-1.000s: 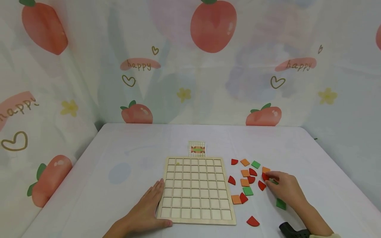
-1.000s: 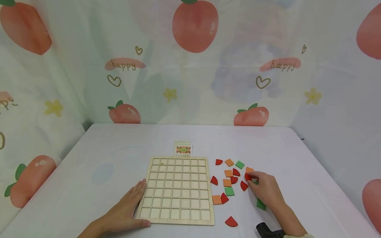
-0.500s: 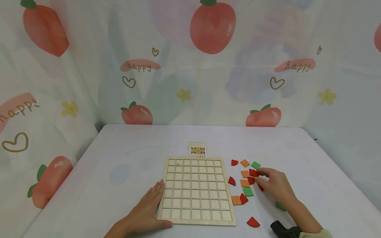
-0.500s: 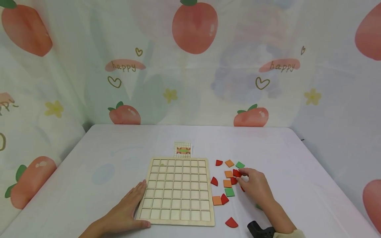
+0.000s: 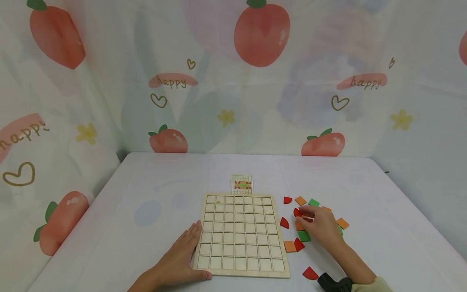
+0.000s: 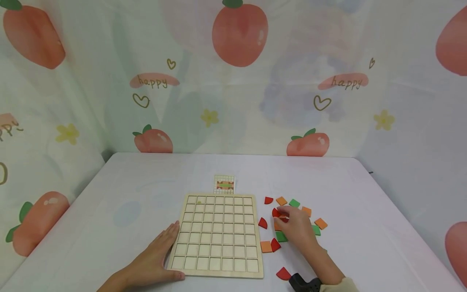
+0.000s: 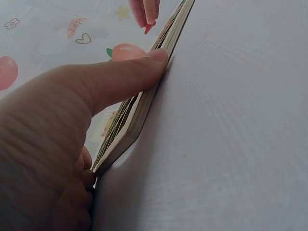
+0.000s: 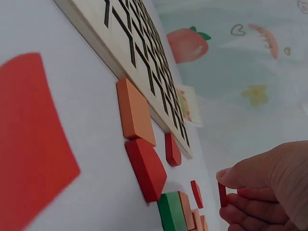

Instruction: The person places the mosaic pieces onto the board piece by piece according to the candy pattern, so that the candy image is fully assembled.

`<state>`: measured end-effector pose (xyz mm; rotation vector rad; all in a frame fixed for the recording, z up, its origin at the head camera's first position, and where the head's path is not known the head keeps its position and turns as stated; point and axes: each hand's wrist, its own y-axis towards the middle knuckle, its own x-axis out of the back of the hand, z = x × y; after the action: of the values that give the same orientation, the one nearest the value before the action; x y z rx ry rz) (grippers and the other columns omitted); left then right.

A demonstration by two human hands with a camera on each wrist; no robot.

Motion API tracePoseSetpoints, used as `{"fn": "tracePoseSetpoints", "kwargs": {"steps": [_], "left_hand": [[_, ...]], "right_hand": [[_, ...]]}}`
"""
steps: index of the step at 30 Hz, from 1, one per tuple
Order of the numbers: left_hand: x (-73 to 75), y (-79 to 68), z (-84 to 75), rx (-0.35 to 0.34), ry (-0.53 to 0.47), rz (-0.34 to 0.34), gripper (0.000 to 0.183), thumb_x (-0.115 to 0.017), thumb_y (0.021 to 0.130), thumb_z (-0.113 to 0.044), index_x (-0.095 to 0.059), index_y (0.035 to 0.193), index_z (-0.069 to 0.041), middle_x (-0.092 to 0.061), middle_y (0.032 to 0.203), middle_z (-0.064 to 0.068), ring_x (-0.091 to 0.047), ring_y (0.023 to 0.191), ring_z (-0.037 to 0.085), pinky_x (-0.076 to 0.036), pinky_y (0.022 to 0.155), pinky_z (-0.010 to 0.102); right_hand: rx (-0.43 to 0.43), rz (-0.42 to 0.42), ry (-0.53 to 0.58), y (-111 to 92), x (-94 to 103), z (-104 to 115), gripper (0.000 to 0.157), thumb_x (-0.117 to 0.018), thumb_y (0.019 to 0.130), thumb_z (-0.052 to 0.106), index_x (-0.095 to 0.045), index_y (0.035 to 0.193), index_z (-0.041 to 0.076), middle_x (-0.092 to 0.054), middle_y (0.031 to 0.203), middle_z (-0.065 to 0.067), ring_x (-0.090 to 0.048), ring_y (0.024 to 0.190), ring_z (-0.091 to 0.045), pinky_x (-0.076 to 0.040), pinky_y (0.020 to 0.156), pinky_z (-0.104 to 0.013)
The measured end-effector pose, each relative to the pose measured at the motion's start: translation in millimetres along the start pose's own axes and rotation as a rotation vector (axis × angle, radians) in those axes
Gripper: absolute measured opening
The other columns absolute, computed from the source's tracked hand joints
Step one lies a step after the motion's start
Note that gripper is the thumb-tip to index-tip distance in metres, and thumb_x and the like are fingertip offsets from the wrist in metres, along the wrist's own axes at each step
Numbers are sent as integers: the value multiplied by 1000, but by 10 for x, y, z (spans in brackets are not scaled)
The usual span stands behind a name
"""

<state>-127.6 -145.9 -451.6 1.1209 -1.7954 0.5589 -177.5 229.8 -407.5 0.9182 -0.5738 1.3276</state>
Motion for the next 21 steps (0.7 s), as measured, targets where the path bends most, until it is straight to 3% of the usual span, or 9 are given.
{"fn": "tracePoseSetpoints", "kwargs": {"steps": [8, 21], "left_hand": [[12, 5, -8, -3, 8, 6, 117, -57, 69, -74, -13, 145, 3, -12, 151, 14, -10, 138, 25, -15, 108, 45], [7, 10, -15, 25, 1, 18, 118, -56, 67, -75, -14, 145, 2, -12, 152, 13, -9, 138, 25, -15, 109, 45]], "right_hand": [[-16, 14, 52, -7, -80, 101, 32, -72, 78, 9, -65, 106, -5, -66, 94, -14, -61, 82, -25, -54, 66, -33], [-37, 33, 109, 17, -285, 213, 31, -74, 77, 12, -67, 104, 0, -66, 92, -7, -61, 87, -25, -52, 77, -39]]}}
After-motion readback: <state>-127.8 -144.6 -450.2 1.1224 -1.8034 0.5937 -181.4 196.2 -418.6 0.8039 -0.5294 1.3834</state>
